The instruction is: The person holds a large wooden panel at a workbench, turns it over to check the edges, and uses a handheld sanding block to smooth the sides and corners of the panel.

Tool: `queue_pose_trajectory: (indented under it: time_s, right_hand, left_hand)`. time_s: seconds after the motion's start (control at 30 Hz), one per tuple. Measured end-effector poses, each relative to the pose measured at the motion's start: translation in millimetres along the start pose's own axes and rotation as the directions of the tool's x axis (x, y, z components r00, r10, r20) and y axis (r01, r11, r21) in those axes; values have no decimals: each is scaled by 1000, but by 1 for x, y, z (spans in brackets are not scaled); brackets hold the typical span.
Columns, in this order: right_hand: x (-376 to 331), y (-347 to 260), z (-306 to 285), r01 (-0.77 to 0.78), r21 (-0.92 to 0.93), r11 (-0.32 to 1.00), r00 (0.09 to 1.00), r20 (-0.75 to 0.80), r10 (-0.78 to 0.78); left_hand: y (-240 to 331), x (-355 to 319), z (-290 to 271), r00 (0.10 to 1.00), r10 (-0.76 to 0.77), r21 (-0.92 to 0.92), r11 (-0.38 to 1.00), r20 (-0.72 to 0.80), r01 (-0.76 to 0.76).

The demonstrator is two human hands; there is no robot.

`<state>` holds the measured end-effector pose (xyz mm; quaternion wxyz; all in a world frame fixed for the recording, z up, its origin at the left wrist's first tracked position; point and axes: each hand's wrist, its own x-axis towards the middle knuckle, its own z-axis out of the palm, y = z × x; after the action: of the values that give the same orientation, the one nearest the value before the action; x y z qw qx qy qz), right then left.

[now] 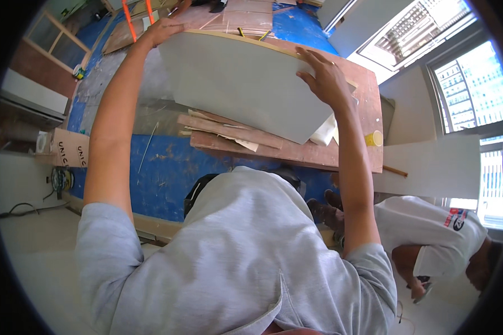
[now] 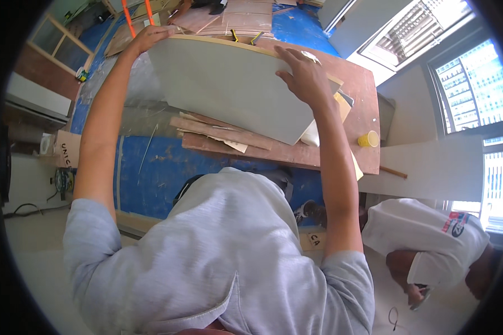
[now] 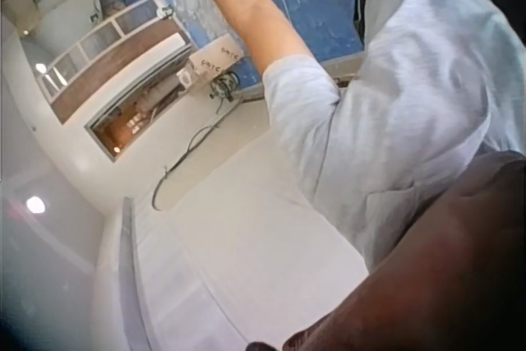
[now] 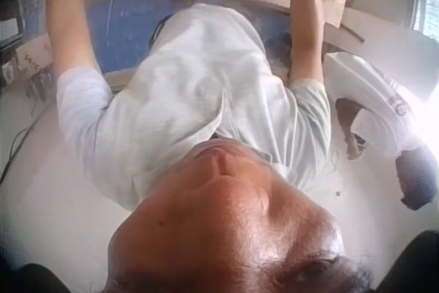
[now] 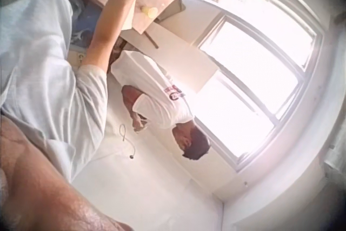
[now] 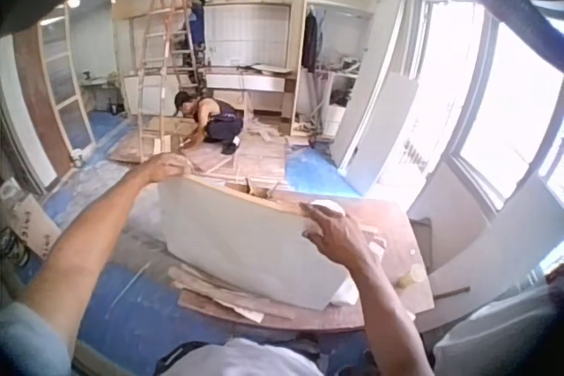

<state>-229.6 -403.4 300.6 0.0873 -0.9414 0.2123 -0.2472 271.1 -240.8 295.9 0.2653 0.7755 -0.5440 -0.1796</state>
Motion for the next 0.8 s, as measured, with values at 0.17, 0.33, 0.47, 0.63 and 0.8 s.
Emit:
queue_pose_trajectory:
  time_s: [0.17, 0.33, 0.47, 0.63, 0.8]
  right_hand:
    - [-6, -4, 17, 44, -171, 984, 996, -64, -56]
    - [-15, -3, 21, 82, -183, 980, 981, -158, -111]
    - [-16, -14, 15, 81, -121, 989, 973, -206, -105]
    - [-9, -17, 17, -54, 121, 991, 962, -259, 84]
    - [0, -36, 0, -397, 245, 884, 907, -40, 419]
  left_hand:
    - [45, -7, 12, 993, 100, 500, 864, -70, -52]
    - [150, -6, 107, 901, 434, 72, 898, 9, -433]
    - [205, -33, 155, 906, 413, 279, 884, -88, -376]
    - [206, -42, 154, 872, 465, 233, 875, -156, -425]
    - [200, -47, 154, 785, 573, 228, 817, -234, -529]
